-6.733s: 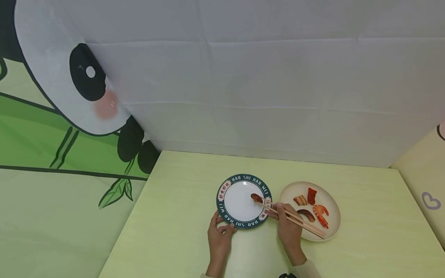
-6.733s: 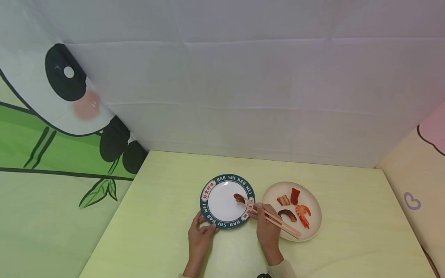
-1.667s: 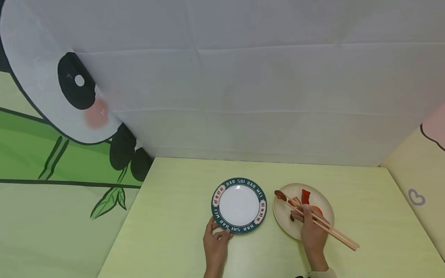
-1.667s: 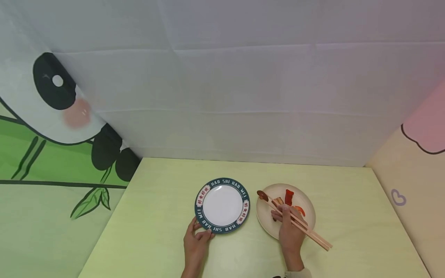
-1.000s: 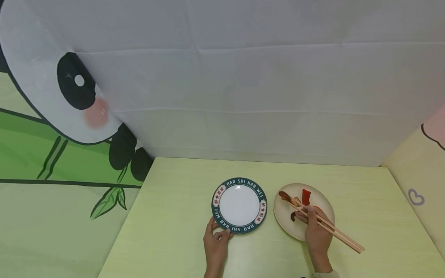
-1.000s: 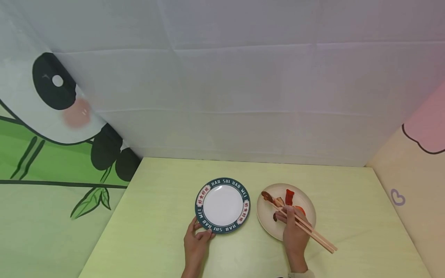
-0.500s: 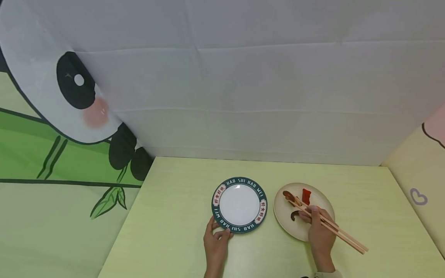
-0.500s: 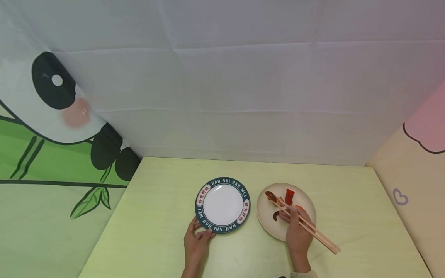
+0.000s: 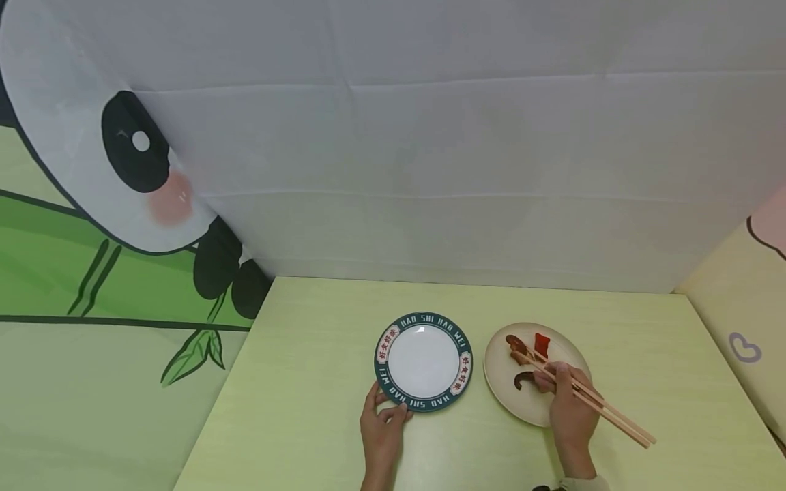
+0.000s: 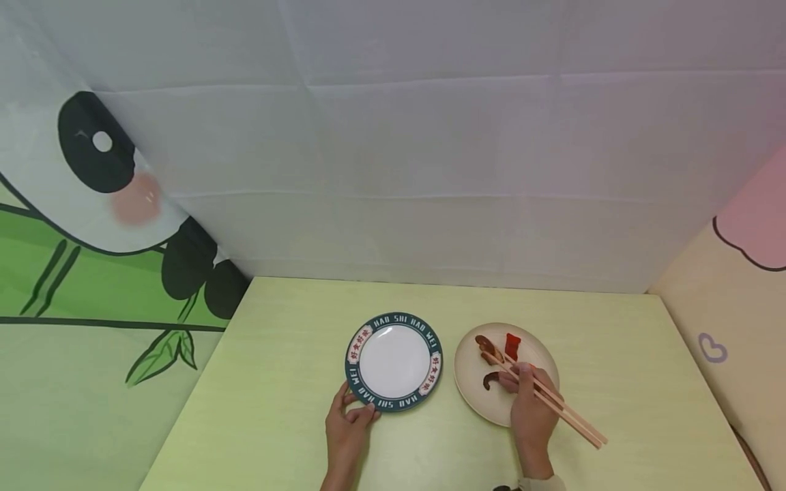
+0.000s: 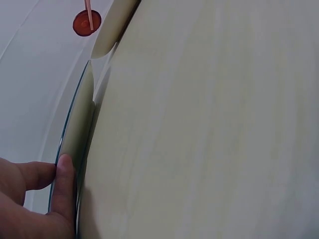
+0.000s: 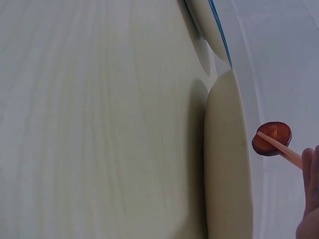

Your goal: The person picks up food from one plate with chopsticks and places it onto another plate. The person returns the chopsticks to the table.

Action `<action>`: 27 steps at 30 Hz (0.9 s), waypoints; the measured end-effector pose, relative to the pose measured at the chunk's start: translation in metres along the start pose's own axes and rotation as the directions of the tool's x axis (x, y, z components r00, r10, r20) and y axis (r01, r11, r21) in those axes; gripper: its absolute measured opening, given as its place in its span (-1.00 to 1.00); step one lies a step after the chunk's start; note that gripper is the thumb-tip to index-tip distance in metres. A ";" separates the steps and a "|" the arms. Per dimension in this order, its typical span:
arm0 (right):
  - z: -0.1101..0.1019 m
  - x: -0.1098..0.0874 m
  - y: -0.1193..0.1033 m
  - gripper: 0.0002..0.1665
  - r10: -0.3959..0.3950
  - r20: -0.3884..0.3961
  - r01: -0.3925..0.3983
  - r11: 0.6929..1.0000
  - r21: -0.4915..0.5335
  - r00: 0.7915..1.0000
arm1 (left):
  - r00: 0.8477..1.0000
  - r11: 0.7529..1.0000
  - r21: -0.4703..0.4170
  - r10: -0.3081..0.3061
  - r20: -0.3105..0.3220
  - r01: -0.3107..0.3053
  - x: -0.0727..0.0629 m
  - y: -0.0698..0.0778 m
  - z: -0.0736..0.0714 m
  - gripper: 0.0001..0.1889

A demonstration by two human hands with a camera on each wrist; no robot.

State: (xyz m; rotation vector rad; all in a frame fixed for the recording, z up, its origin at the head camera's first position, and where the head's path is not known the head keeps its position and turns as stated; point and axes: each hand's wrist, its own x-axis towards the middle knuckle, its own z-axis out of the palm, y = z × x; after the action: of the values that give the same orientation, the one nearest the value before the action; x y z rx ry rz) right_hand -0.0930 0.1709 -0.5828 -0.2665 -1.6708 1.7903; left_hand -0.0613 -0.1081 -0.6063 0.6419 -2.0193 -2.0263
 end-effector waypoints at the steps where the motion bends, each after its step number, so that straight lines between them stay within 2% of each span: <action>1: 0.000 0.001 0.000 -0.69 -0.004 -0.002 0.004 1.000 -0.001 1.000 | 1.000 1.000 0.002 0.000 0.000 0.000 0.000 0.000 0.000 -0.16; 9: -0.003 0.006 0.003 -0.69 0.037 -0.024 -0.035 0.993 0.110 0.999 | 1.000 1.000 0.010 -0.009 -0.009 0.009 0.001 0.001 0.001 -0.16; 13: -0.006 0.008 0.006 -0.67 0.040 -0.020 -0.037 0.992 0.124 0.999 | 1.000 1.000 0.013 -0.011 -0.006 0.011 0.000 0.000 0.001 -0.15; 20: -0.005 0.010 0.006 -0.70 0.016 -0.035 -0.015 1.000 0.020 0.999 | 1.000 1.000 0.012 -0.006 -0.004 0.006 0.001 -0.002 0.001 -0.15; 27: -0.004 0.014 0.007 -0.71 -0.019 -0.015 0.018 0.999 -0.031 1.000 | 1.000 1.000 0.008 -0.004 -0.006 0.004 0.002 -0.001 0.001 -0.15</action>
State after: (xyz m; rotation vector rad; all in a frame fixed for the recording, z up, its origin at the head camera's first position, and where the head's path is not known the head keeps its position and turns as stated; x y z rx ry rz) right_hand -0.1035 0.1830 -0.5863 -0.2765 -1.6862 1.7459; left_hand -0.0631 -0.1079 -0.6078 0.6534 -2.0256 -2.0172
